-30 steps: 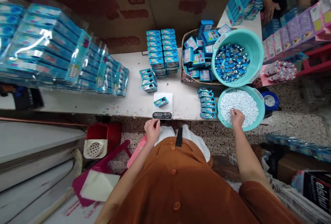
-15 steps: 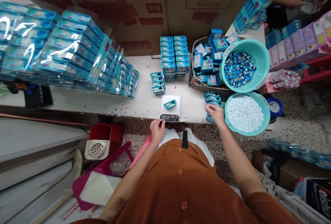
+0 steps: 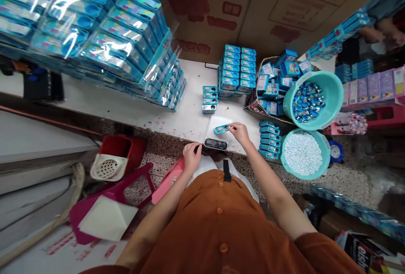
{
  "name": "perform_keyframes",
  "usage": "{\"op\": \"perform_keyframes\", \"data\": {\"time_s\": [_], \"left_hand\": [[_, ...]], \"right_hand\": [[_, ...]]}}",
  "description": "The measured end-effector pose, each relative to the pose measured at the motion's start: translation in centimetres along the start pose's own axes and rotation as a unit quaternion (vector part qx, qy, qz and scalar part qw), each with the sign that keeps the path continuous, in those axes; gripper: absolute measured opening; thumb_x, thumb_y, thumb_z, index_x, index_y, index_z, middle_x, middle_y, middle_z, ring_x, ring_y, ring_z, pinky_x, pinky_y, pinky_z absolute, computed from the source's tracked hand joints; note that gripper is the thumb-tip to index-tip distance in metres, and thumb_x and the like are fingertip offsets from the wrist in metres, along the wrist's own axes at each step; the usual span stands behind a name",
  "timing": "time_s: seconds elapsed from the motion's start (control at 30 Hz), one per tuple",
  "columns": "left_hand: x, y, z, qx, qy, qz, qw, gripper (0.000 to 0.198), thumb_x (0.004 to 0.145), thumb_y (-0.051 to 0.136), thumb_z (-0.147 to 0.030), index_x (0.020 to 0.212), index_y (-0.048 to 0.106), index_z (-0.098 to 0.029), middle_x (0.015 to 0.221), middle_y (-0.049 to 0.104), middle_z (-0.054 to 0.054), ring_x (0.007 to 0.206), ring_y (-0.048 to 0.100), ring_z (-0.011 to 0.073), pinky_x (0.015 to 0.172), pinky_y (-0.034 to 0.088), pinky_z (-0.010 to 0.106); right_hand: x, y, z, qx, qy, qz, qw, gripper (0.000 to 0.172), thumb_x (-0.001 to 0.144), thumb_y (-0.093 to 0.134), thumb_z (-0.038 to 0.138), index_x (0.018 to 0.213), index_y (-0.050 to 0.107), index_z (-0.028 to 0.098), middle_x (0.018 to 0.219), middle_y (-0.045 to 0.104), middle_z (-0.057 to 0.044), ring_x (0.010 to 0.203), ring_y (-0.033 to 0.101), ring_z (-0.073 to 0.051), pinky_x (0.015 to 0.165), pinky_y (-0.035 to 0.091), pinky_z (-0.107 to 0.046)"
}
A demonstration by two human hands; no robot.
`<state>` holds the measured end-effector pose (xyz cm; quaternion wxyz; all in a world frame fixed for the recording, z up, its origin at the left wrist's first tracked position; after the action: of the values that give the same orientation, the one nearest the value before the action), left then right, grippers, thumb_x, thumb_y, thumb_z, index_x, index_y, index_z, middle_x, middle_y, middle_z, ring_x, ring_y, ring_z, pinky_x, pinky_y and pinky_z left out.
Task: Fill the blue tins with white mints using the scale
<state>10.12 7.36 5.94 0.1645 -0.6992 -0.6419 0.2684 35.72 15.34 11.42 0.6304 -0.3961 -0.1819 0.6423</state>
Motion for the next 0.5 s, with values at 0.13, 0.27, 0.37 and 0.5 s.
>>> {"op": "perform_keyframes", "data": {"time_s": [0.13, 0.27, 0.37, 0.5], "left_hand": [[0.2, -0.6, 0.9, 0.003, -0.019, -0.003, 1.0, 0.021, 0.089, 0.049, -0.034, 0.091, 0.067, -0.022, 0.097, 0.068, 0.005, 0.098, 0.056, 0.0236, 0.094, 0.038, 0.039], [0.3, -1.3, 1.4, 0.007, -0.028, -0.006, 1.0, 0.022, 0.089, 0.049, -0.035, 0.09, 0.067, -0.023, 0.097, 0.068, 0.006, 0.1, 0.055, 0.0245, 0.096, 0.038, 0.04], [0.3, -1.7, 1.9, 0.012, -0.034, -0.005, 0.999, 0.024, 0.089, 0.048, -0.037, 0.091, 0.067, -0.023, 0.098, 0.068, 0.006, 0.101, 0.055, 0.0249, 0.096, 0.038, 0.041], [0.4, -2.2, 2.6, 0.014, -0.035, -0.011, 0.999, 0.024, 0.089, 0.049, -0.037, 0.092, 0.067, -0.022, 0.097, 0.068, 0.006, 0.099, 0.056, 0.0243, 0.095, 0.039, 0.04]], "right_hand": [[0.4, 0.6, 0.7, -0.049, -0.001, 0.036, 0.998, 0.02, 0.077, 0.063, 0.011, 0.091, 0.074, 0.019, 0.099, 0.07, -0.007, 0.086, 0.063, -0.018, 0.083, 0.048, -0.029], [0.5, 0.8, 1.3, -0.082, -0.01, 0.052, 0.995, 0.025, 0.076, 0.063, 0.01, 0.097, 0.073, 0.017, 0.102, 0.068, -0.009, 0.089, 0.062, -0.02, 0.087, 0.047, -0.03], [0.3, 0.4, 1.3, -0.074, -0.01, 0.038, 0.996, 0.027, 0.074, 0.063, 0.012, 0.099, 0.072, 0.019, 0.102, 0.067, -0.008, 0.077, 0.06, -0.017, 0.082, 0.048, -0.03], [-0.9, -1.4, 0.0, -0.03, 0.011, -0.03, 0.999, 0.022, 0.075, 0.063, 0.023, 0.094, 0.072, 0.018, 0.094, 0.068, -0.007, 0.068, 0.057, -0.015, 0.074, 0.049, -0.029]]}}
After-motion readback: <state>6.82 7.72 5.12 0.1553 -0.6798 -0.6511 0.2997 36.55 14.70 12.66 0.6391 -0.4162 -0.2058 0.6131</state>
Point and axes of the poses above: each hand's wrist, its own x-axis towards the middle knuckle, its own y-axis out of the palm, z = x × y, the point moved 5 cm from there along x, towards the middle knuckle
